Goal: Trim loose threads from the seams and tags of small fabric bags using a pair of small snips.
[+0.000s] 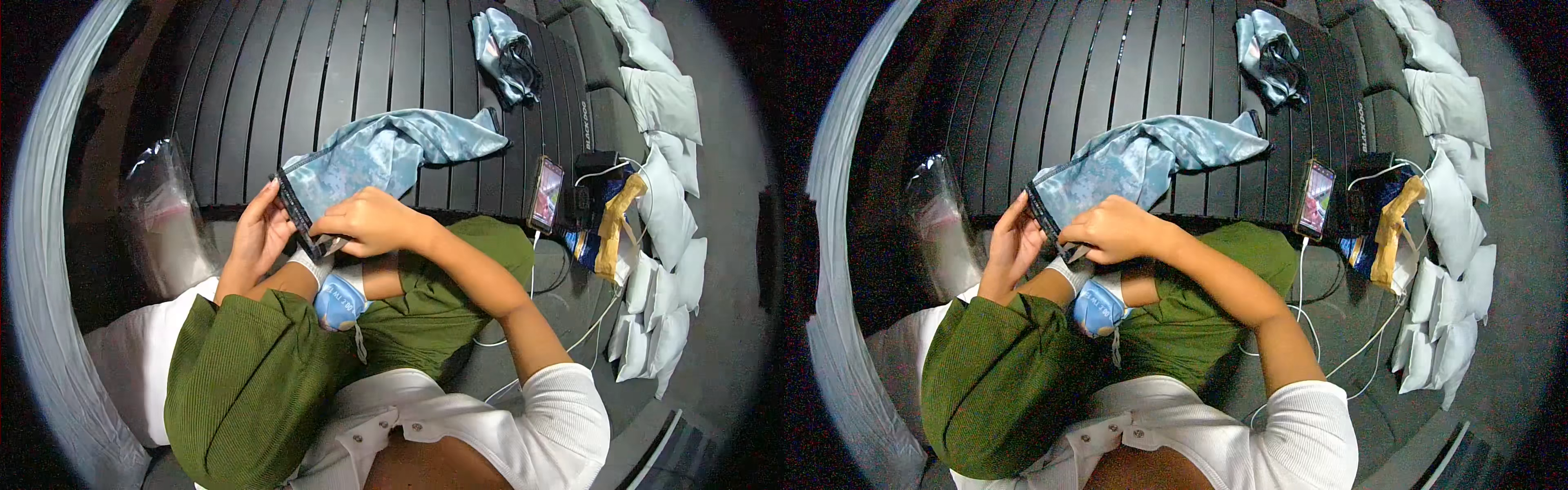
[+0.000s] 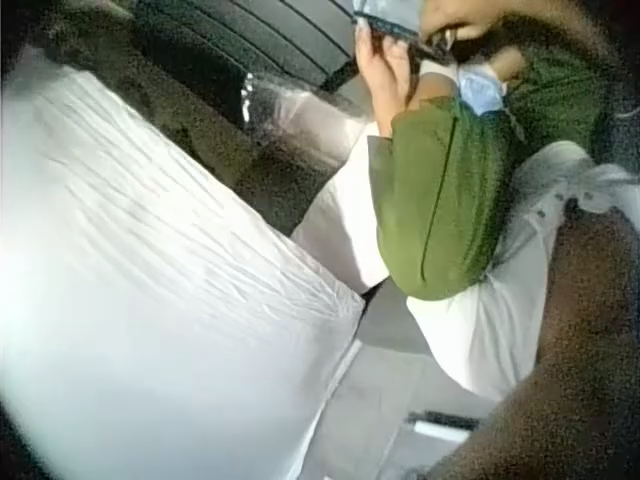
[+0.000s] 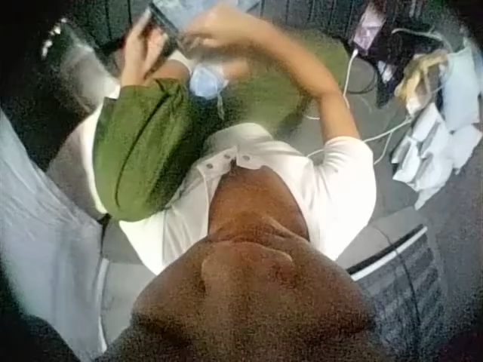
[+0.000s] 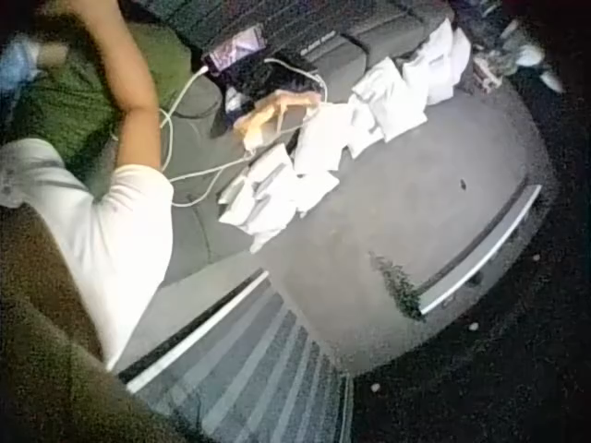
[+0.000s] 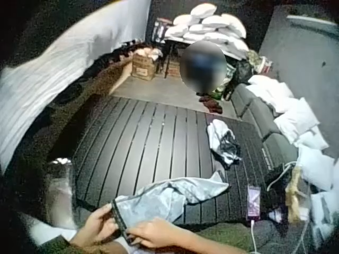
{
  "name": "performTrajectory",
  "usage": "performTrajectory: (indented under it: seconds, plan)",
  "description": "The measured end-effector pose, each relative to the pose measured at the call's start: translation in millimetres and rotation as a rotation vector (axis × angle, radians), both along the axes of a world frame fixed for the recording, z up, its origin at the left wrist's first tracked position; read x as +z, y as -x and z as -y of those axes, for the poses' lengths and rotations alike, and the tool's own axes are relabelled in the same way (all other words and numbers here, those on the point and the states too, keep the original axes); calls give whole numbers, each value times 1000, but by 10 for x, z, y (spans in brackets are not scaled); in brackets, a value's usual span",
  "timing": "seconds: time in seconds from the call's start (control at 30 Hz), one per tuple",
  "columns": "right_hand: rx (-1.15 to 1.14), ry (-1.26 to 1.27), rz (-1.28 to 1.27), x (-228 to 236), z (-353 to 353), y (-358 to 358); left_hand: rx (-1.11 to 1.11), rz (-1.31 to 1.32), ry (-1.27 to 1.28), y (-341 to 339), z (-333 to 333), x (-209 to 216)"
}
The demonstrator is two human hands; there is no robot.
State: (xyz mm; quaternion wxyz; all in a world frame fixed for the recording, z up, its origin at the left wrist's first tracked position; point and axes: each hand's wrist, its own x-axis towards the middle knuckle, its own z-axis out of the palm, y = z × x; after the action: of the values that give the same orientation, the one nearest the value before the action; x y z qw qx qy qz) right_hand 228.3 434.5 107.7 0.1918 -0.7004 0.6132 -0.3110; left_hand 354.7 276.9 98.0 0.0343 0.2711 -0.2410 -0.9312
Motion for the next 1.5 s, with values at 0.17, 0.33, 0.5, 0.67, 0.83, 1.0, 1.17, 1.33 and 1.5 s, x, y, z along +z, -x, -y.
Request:
performTrajectory:
  seconds: [0.17, 0.33, 0.5, 0.67, 0.83, 1.0, 1.17, 1.33, 1.5]
  plan:
    - [-4, -29, -13, 10, 8, -3, 4, -9, -5, -9, 9, -11]
    - [3, -27, -25, -14, 4, 1, -10, 3, 9, -6, 2, -5]
    - [4, -18, -23, -5, 10, 0, -12, -11, 5, -17, 11, -37]
    - [3, -15, -27, 4, 12, 0, -17, -14, 13, -14, 7, -1]
    - [12, -4, -19, -20, 0, 9, -15, 9, 15, -2, -4, 6]
    - [11, -21, -36, 16, 1, 12, -10, 12, 16, 6, -10, 32]
    - [18, -25, -43, -6, 6, 15, -2, 11, 13, 0, -7, 25]
    - [16, -46, -62, 10, 2, 13, -7, -3, -5, 13, -11, 42]
    - [22, -40, -68, 21, 16, 2, -10, -12, 11, 2, -8, 45]
